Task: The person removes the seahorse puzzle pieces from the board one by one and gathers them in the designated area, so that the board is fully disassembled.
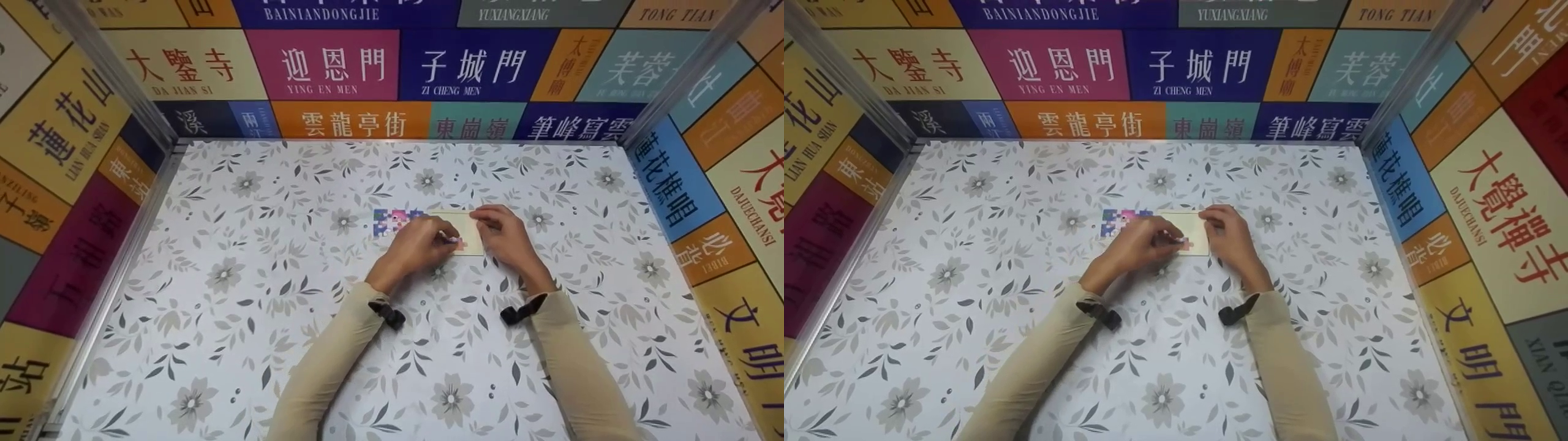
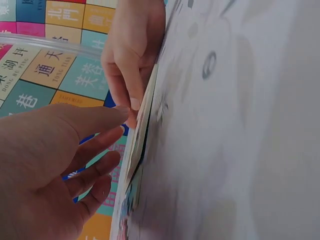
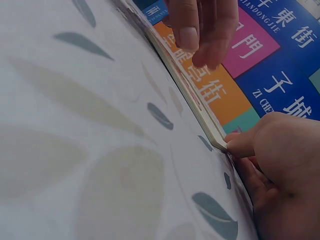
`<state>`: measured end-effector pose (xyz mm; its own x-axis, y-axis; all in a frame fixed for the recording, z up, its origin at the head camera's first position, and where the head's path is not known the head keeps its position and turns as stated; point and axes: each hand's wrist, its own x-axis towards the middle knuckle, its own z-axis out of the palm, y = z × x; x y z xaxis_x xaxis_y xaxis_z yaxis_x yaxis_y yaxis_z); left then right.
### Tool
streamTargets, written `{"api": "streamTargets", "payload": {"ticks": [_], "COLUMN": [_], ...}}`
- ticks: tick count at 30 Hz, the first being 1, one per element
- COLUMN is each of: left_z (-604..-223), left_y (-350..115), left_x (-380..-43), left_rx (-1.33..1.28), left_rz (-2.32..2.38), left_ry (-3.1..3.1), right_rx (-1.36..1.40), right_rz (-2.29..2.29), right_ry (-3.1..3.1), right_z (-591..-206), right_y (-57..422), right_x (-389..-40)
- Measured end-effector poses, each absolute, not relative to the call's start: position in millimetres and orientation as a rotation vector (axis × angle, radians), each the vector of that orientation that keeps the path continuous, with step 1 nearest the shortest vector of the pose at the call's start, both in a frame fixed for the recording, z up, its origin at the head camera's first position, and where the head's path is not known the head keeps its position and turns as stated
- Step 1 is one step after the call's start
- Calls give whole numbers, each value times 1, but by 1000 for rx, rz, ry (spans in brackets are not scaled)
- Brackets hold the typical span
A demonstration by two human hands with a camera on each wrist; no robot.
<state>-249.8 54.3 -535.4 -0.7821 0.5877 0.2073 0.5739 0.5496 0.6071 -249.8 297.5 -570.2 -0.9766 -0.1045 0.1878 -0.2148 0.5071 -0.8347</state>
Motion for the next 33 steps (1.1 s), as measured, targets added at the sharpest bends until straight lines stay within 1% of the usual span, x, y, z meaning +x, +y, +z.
{"api": "streamTargets", "payload": {"ticks": [7,12,20,33], "left_z": [-542,-545,-544,-542], "left_y": [60,61,63,62], "left_x": [-248,-246,-246,-242], "left_rx": [1084,1054,1045,1067], "left_rz": [1012,1044,952,1021], "left_ry": [2678,2691,2738,2612], "right_rx": [268,260,279,290], "right_rz": [1495,1500,1485,1470], "right_ry": [-2633,-2636,-2641,-2657], "right_z": [-572,-572,-570,-569], "right_y": [299,299,299,298], "right_x": [-247,-246,-247,-247]}}
